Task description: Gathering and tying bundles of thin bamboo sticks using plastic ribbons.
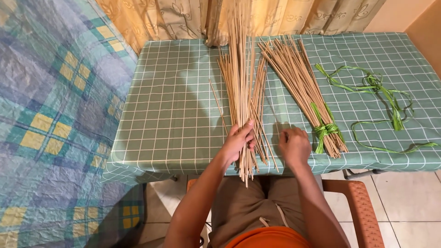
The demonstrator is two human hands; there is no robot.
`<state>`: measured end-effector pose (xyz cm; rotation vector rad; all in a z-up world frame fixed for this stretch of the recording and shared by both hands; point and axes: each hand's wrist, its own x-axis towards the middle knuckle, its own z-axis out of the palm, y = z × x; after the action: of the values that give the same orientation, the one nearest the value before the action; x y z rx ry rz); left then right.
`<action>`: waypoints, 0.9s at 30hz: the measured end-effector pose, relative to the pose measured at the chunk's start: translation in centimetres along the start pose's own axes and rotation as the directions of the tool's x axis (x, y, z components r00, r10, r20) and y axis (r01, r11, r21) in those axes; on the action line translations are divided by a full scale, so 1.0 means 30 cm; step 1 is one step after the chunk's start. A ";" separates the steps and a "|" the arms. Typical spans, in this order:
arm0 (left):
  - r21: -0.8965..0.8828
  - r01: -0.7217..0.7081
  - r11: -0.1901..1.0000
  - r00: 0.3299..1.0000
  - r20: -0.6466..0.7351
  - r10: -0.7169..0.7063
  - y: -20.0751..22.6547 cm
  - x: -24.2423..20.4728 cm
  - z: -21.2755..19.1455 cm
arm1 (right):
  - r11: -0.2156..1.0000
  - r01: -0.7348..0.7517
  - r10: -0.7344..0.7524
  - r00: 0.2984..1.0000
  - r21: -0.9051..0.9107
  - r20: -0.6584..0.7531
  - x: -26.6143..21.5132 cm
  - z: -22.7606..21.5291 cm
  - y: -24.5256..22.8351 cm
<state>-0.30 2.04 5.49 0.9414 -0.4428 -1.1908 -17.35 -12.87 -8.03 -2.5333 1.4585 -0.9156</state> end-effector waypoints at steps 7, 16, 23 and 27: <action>-0.163 0.059 0.985 0.993 0.107 -0.041 -0.117 0.100 -0.078 | 0.895 -0.174 0.137 0.983 0.410 0.119 0.038 -0.231 -0.116; -0.165 0.068 0.984 0.998 0.022 -0.065 -0.132 0.091 -0.041 | 0.476 -0.076 0.066 0.997 0.876 0.051 -0.035 -0.228 -0.253; 0.138 0.076 0.988 0.964 -0.265 -0.038 -0.148 0.068 -0.064 | 0.547 -0.031 -0.171 0.974 0.836 0.149 -0.140 -0.196 -0.358; 0.146 0.101 0.984 0.938 -0.343 -0.045 -0.036 -0.008 0.075 | 0.610 0.028 -0.233 0.962 0.792 0.145 -0.112 -0.264 -0.350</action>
<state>-2.67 1.34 5.93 1.2877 -0.2300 -1.0425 -14.79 -2.71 0.58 -1.9676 0.5690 -0.9450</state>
